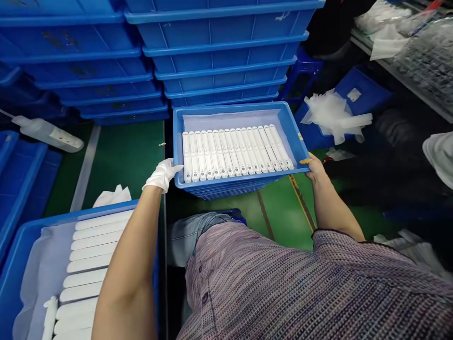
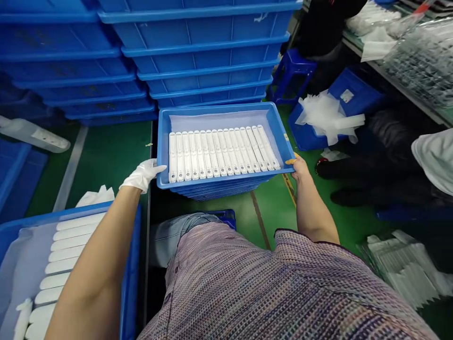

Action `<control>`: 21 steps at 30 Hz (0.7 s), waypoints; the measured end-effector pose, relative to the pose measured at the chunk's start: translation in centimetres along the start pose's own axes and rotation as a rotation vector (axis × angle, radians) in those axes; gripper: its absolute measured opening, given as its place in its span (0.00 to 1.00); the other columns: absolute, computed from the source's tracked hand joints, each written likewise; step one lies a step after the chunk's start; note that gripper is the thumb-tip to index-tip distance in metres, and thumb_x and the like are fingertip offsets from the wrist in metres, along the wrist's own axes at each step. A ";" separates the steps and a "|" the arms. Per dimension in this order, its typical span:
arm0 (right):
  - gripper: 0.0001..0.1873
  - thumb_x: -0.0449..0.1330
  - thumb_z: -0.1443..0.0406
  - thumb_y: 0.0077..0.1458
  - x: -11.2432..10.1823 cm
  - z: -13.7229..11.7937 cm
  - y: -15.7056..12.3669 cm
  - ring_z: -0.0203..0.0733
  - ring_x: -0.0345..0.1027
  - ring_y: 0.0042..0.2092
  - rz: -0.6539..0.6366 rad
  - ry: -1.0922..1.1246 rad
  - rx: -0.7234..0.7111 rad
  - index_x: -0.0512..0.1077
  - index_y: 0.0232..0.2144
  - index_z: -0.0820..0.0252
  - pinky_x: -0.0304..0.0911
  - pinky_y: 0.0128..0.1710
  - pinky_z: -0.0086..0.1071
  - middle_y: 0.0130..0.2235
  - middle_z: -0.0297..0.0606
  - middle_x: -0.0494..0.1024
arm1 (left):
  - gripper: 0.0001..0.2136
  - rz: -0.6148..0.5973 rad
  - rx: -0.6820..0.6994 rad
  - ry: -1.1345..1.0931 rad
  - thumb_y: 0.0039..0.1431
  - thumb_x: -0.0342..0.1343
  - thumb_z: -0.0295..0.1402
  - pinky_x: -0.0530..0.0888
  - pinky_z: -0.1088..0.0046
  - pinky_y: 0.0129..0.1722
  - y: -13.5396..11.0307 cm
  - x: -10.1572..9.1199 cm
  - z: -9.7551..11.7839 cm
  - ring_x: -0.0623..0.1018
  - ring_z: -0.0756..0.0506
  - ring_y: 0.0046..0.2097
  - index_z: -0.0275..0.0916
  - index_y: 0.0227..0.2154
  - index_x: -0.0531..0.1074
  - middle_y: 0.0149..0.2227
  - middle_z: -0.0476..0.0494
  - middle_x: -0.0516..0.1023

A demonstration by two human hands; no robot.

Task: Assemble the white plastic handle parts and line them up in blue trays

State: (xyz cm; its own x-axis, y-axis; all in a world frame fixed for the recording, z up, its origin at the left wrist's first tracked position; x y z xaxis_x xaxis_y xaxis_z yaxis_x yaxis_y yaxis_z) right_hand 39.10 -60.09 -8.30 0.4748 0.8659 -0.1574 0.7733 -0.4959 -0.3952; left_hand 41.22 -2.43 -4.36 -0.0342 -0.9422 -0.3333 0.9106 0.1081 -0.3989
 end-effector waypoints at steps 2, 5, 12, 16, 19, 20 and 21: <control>0.13 0.67 0.70 0.42 0.7 0.8 1.4 0.41 0.67 0.29 -0.002 0.004 0.021 0.72 0.33 0.54 0.68 0.31 0.35 0.24 0.29 0.75 | 0.18 0.013 0.010 0.013 0.45 0.69 0.36 0.81 0.56 0.52 1.3 0.6 -1.6 0.84 0.35 0.51 0.37 0.40 0.76 0.43 0.38 0.85; 0.08 0.66 0.62 0.59 1.7 1.6 3.2 0.39 0.71 0.33 -0.006 -0.007 0.060 0.74 0.38 0.58 0.70 0.36 0.35 0.33 0.33 0.78 | 0.20 0.051 0.018 0.051 0.50 0.64 0.36 0.78 0.55 0.58 2.1 1.1 -3.9 0.82 0.35 0.56 0.35 0.47 0.76 0.50 0.34 0.84; 0.11 0.68 0.68 0.44 2.3 0.8 5.3 0.38 0.60 0.26 -0.002 -0.117 0.063 0.68 0.26 0.56 0.64 0.32 0.36 0.23 0.27 0.69 | 0.24 0.186 0.022 0.170 0.55 0.62 0.32 0.71 0.52 0.66 1.1 2.3 -6.0 0.77 0.33 0.62 0.33 0.56 0.74 0.58 0.32 0.80; 0.12 0.66 0.69 0.36 2.3 0.7 5.2 0.37 0.58 0.25 0.005 -0.170 0.018 0.65 0.23 0.55 0.64 0.31 0.37 0.21 0.26 0.67 | 0.27 0.288 0.019 0.245 0.61 0.59 0.30 0.61 0.54 0.73 0.1 3.0 -5.7 0.65 0.32 0.72 0.29 0.62 0.69 0.68 0.26 0.68; 0.13 0.66 0.69 0.36 2.5 1.8 4.5 0.37 0.58 0.25 0.003 -0.167 -0.030 0.64 0.24 0.55 0.66 0.32 0.37 0.20 0.25 0.66 | 0.29 0.339 0.018 0.346 0.66 0.54 0.30 0.56 0.54 0.74 -0.6 3.6 -5.5 0.61 0.32 0.74 0.25 0.68 0.62 0.70 0.21 0.63; 0.12 0.66 0.68 0.38 2.5 2.2 4.2 0.37 0.59 0.25 -0.013 -0.161 -0.052 0.65 0.25 0.55 0.67 0.33 0.37 0.20 0.25 0.66 | 0.30 0.350 0.018 0.394 0.67 0.53 0.30 0.56 0.54 0.74 -0.7 3.8 -5.5 0.62 0.31 0.73 0.24 0.69 0.60 0.70 0.20 0.63; 0.12 0.66 0.67 0.40 2.6 2.5 4.0 0.38 0.60 0.25 -0.030 -0.159 -0.073 0.66 0.26 0.55 0.67 0.34 0.37 0.20 0.25 0.65 | 0.30 0.358 0.020 0.443 0.68 0.53 0.30 0.57 0.54 0.74 -0.8 3.9 -5.4 0.62 0.31 0.73 0.23 0.70 0.59 0.69 0.20 0.64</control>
State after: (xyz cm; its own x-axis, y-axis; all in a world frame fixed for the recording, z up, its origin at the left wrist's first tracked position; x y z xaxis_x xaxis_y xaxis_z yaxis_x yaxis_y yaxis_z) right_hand 42.35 -59.63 -12.57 0.3832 0.8769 -0.2904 0.8173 -0.4683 -0.3358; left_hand 38.11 -4.48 -9.94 0.1119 -0.6245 -0.7729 0.9047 0.3858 -0.1807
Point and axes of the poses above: each hand's wrist, its own y-axis towards the middle knuckle, its own x-axis out of the palm, z = x × y, the point moved 1 cm from there along y, towards the middle knuckle
